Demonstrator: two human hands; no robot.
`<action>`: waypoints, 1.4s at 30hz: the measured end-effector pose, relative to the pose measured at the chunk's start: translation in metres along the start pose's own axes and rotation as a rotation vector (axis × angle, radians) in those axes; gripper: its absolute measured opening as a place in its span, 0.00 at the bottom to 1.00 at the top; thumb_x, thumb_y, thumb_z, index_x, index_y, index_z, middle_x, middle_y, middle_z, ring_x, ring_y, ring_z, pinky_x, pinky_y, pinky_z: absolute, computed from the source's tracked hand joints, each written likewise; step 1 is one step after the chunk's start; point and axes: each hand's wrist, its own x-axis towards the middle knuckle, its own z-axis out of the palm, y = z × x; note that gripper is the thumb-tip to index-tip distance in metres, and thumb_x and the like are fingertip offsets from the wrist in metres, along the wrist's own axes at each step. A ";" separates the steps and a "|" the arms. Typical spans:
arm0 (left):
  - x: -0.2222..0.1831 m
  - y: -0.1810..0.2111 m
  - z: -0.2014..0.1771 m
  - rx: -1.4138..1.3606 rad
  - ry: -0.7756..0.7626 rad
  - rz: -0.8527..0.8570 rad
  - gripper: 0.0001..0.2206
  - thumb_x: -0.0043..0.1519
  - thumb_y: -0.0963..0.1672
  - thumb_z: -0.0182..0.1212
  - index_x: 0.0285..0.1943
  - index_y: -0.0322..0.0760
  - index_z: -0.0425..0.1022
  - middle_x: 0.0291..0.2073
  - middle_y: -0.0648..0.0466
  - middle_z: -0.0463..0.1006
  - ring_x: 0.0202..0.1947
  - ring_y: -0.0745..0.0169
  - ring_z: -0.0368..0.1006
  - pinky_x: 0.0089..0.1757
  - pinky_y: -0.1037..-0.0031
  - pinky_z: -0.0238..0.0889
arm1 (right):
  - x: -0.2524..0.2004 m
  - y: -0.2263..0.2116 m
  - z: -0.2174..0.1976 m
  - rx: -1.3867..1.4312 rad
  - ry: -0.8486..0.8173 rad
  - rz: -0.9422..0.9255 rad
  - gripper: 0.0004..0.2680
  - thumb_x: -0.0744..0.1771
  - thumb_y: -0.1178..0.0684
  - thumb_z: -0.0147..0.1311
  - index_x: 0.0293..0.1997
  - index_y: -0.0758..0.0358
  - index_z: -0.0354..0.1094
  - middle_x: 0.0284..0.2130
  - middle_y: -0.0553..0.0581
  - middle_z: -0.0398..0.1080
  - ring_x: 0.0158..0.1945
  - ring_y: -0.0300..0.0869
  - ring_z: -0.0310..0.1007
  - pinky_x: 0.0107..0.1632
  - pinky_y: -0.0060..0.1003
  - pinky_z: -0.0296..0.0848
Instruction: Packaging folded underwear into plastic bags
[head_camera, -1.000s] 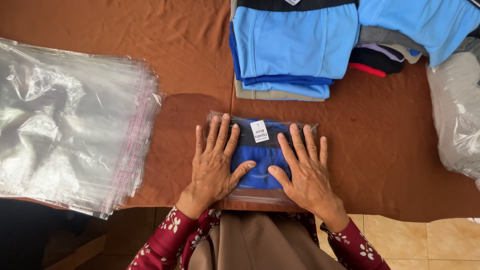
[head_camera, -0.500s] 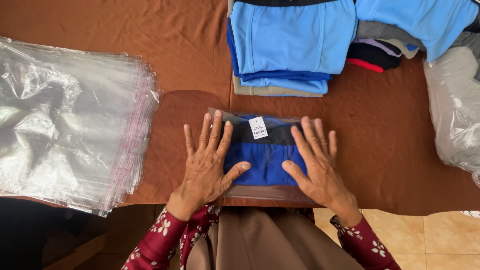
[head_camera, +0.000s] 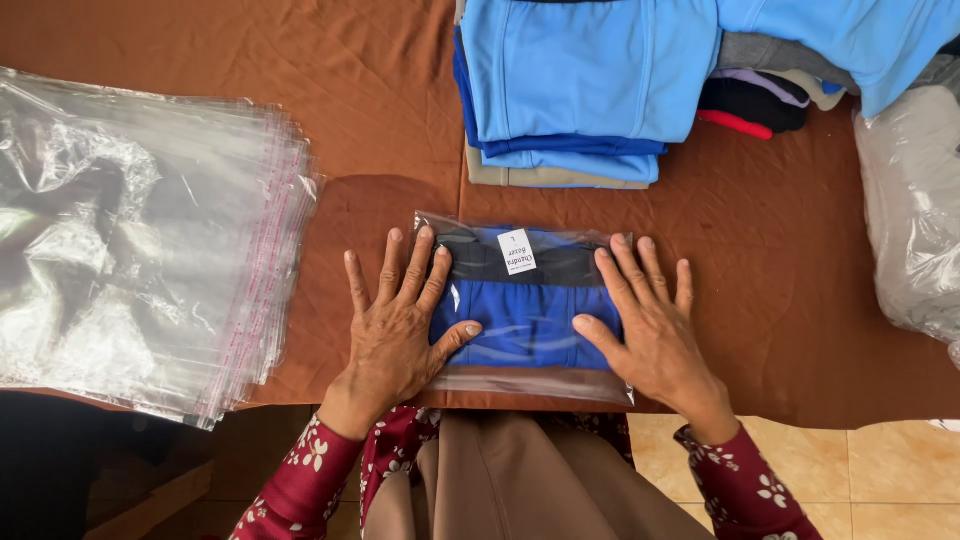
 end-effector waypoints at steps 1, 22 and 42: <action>0.002 0.000 -0.007 0.003 0.005 -0.002 0.42 0.63 0.67 0.37 0.80 0.44 0.49 0.80 0.50 0.39 0.79 0.42 0.27 0.66 0.33 0.11 | 0.002 0.010 0.001 0.000 0.004 -0.004 0.29 0.68 0.34 0.48 0.76 0.56 0.48 0.76 0.60 0.44 0.77 0.60 0.37 0.70 0.71 0.29; 0.081 -0.051 0.046 -0.280 0.442 -0.369 0.06 0.58 0.53 0.67 0.34 0.56 0.82 0.28 0.63 0.67 0.49 0.57 0.57 0.56 0.50 0.48 | 0.049 0.063 0.030 0.187 0.430 0.370 0.02 0.65 0.47 0.64 0.36 0.46 0.76 0.30 0.46 0.73 0.42 0.43 0.70 0.52 0.39 0.63; -0.069 0.013 -0.034 -0.362 0.144 -0.429 0.15 0.56 0.54 0.68 0.29 0.41 0.85 0.24 0.57 0.76 0.33 0.61 0.63 0.45 0.67 0.51 | -0.078 -0.007 -0.015 0.124 0.142 0.387 0.08 0.60 0.45 0.66 0.29 0.55 0.79 0.24 0.42 0.76 0.31 0.38 0.66 0.55 0.42 0.60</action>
